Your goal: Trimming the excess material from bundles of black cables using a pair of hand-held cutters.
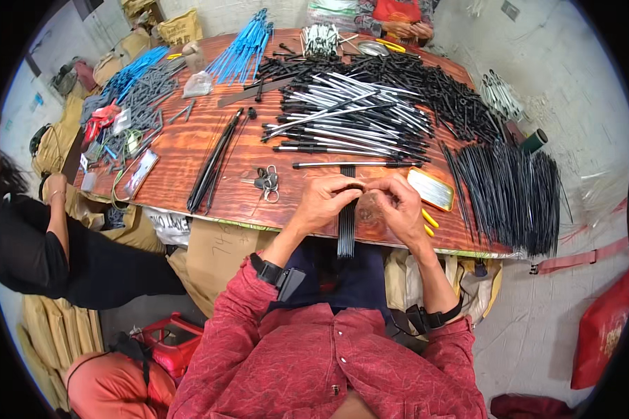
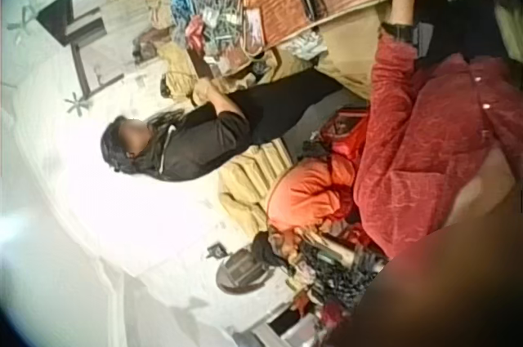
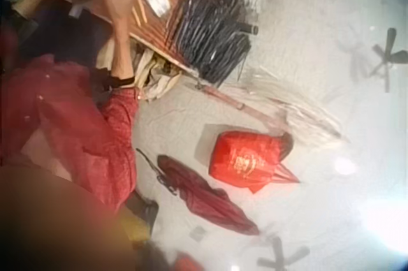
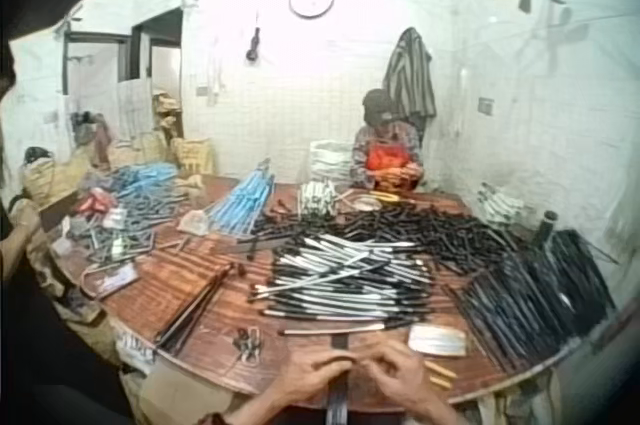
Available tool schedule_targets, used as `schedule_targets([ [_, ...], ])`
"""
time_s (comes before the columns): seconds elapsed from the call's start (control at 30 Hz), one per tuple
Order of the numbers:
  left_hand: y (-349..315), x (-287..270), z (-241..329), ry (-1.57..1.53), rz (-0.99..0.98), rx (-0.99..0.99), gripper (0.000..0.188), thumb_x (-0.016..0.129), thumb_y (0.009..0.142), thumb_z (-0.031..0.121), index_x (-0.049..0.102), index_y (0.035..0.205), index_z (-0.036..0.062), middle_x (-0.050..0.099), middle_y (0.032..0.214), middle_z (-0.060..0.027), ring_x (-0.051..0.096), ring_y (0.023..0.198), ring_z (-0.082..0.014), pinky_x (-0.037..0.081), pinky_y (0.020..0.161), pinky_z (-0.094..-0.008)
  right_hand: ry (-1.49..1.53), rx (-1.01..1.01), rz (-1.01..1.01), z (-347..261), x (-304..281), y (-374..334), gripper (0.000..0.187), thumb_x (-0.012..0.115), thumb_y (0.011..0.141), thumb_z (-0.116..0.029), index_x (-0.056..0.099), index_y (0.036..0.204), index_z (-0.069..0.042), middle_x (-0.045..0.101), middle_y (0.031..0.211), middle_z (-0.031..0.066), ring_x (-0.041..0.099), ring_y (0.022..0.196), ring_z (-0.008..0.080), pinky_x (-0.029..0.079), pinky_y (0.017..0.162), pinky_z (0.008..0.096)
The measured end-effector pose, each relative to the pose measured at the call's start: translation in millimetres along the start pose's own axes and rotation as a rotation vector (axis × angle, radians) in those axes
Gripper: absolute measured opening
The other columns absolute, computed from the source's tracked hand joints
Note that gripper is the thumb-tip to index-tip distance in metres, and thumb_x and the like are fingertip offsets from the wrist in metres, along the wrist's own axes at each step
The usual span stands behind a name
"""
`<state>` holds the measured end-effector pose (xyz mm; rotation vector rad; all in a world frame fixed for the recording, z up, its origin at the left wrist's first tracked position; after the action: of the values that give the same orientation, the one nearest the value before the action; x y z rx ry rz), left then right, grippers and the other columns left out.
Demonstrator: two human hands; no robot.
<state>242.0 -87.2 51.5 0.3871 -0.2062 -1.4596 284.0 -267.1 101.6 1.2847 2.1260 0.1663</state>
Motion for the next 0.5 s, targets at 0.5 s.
schedule_targets([
  [0.5,-1.4,1.3,-0.4,0.112,-0.032,0.016,0.018,0.068,0.09,0.004,0.073,0.106,-0.0018,0.073,0.093,-0.0066,0.066,0.085,-0.0114,0.052,0.073,-0.0256,-0.195,-0.23,0.029,-9.1,-3.3,5.7,0.013,0.069,0.082,-0.001,0.069,0.095,-0.005,0.063,0.087,0.0089,0.063,0.074,0.0259,0.05,0.062,0.0347],
])
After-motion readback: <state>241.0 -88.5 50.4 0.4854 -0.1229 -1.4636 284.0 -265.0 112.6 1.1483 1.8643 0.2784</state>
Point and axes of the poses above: each hand's wrist, its own y-axis towards the middle knuckle, its own x-axis out of the palm, z = x × y, the point moved 3 cm from there along y, towards the middle knuckle
